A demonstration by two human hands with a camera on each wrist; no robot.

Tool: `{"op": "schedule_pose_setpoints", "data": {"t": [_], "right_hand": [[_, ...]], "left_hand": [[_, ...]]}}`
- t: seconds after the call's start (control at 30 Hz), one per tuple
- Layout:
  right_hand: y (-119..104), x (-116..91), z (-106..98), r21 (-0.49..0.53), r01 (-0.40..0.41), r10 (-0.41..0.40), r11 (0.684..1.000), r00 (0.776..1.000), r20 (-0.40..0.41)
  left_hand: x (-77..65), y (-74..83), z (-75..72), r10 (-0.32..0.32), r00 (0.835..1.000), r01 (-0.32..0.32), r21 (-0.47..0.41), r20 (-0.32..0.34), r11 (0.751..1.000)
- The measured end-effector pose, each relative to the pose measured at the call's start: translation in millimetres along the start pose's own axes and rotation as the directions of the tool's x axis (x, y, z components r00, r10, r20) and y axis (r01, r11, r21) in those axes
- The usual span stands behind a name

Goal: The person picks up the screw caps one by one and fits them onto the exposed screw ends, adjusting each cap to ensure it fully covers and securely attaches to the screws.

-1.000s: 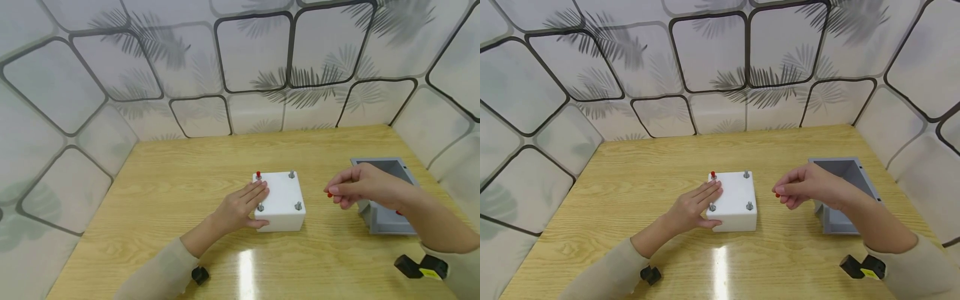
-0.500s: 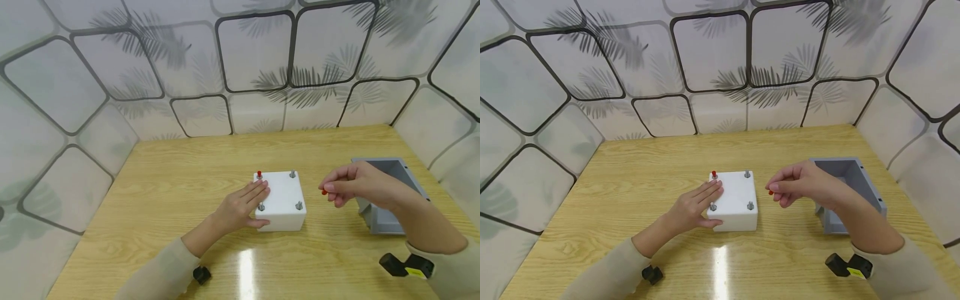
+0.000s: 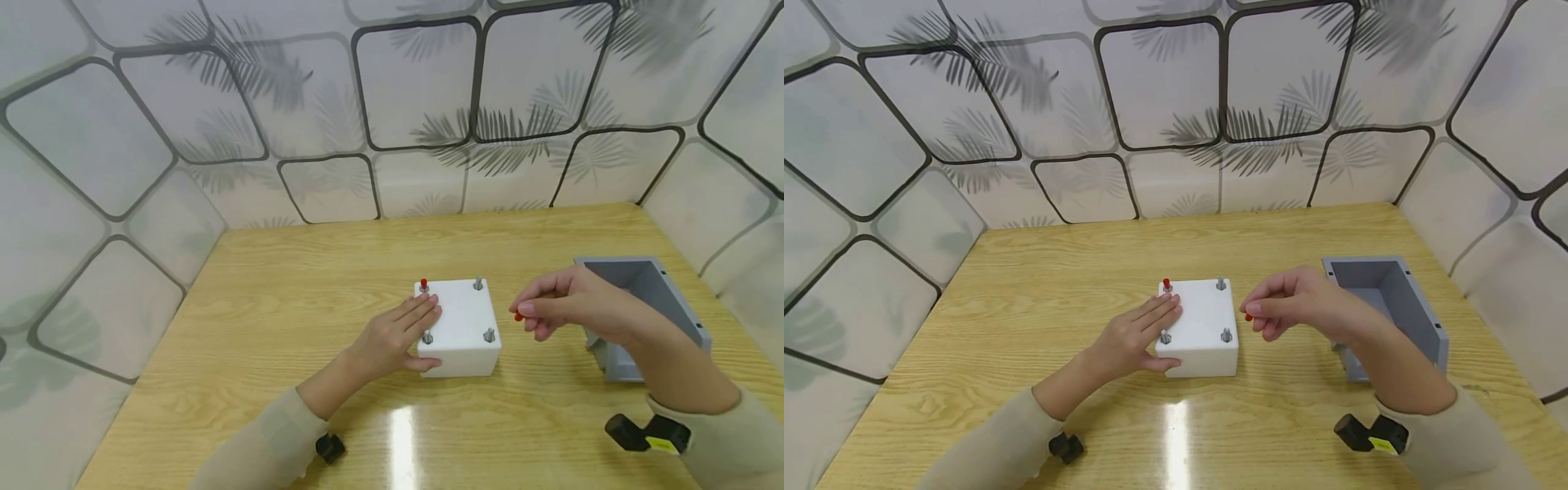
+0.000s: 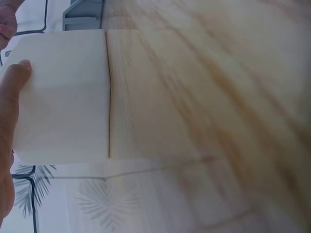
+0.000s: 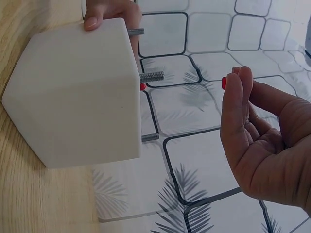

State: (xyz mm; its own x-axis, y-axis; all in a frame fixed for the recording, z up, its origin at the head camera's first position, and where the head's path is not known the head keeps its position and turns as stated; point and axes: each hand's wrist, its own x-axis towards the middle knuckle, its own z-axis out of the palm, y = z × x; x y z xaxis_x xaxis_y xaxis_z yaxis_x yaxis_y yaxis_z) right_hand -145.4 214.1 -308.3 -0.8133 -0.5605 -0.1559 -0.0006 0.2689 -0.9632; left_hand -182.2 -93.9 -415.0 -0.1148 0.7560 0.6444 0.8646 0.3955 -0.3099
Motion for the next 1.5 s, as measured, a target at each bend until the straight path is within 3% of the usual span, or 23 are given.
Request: {"op": "schedule_pose_setpoints", "data": {"t": [0.6,1.5], "right_hand": [[-12,10,21,-0.033,-0.057,0.056,0.998,0.998,-0.036],[-24,35,44,-0.012,0.014,-0.013,1.000,0.999,0.052]], "left_hand": [[0.1,1.1,-0.5,-0.001,1.000,0.001,-0.007,0.006,1.000],[-1.1,-0.3,0.2,0.012,1.000,-0.012,-0.002,-0.020,1.000]]}}
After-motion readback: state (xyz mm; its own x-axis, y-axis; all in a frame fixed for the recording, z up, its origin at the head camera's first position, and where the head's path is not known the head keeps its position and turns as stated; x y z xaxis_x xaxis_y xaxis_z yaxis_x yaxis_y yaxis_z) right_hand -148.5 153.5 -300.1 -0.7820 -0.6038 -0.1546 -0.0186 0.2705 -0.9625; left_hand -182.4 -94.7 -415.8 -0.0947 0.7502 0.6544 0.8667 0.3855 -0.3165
